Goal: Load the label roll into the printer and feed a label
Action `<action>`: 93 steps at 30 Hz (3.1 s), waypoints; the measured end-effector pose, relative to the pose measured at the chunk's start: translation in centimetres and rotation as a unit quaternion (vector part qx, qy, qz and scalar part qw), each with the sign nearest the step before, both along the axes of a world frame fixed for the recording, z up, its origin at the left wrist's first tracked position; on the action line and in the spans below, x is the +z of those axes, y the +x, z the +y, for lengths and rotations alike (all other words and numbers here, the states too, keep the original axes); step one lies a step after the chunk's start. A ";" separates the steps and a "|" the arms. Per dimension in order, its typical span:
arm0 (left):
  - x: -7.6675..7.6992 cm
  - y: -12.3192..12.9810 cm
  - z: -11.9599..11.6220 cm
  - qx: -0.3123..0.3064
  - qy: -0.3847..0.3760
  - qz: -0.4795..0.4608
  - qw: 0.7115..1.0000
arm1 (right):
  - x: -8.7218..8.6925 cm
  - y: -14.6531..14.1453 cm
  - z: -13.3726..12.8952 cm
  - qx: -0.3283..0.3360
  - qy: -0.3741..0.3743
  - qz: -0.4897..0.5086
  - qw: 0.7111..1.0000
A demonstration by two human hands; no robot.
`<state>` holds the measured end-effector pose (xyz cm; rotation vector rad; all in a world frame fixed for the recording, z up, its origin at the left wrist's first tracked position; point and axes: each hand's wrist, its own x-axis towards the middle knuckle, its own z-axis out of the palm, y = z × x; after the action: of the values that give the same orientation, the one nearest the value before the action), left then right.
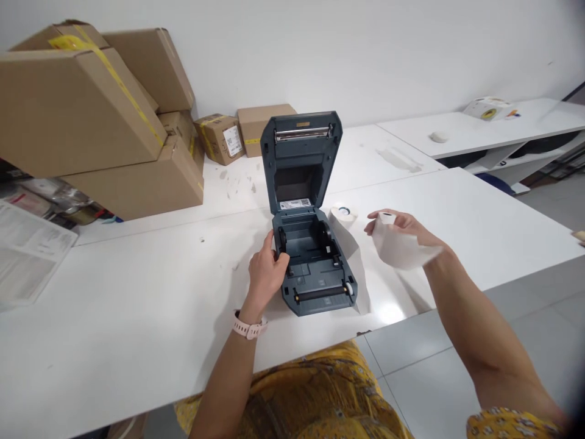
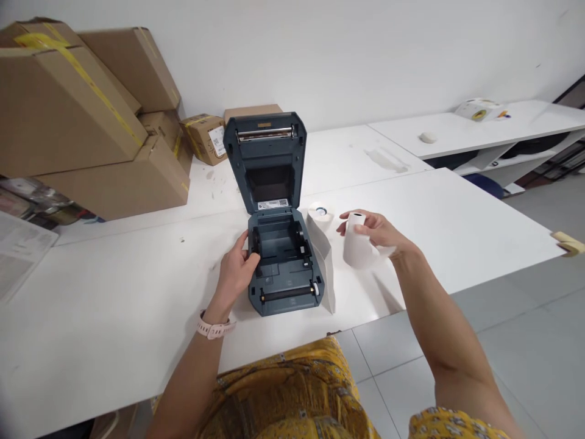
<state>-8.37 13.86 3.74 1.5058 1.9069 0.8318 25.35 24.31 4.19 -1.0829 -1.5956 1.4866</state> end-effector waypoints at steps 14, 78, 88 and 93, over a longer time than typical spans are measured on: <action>-0.1 0.0 0.3 0.005 -0.008 -0.008 1.000 | 4.4 -16.3 1.1 0.316 0.378 -0.481 0.725; -0.7 1.7 -4.1 -0.102 0.272 0.003 0.957 | 4.6 -8.8 -6.5 -0.063 0.410 -0.065 0.907; -2.6 4.2 -11.9 -0.265 0.369 0.150 0.878 | 12.0 -15.2 9.6 -0.087 0.269 -0.029 0.959; -2.5 5.6 -12.3 -0.196 0.445 0.156 0.860 | 9.2 -12.4 -0.9 -0.107 0.369 -0.055 0.921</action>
<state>-2.76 1.58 1.28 2.6013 1.3294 1.4392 13.00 23.42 13.39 -0.8568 -1.8194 0.5813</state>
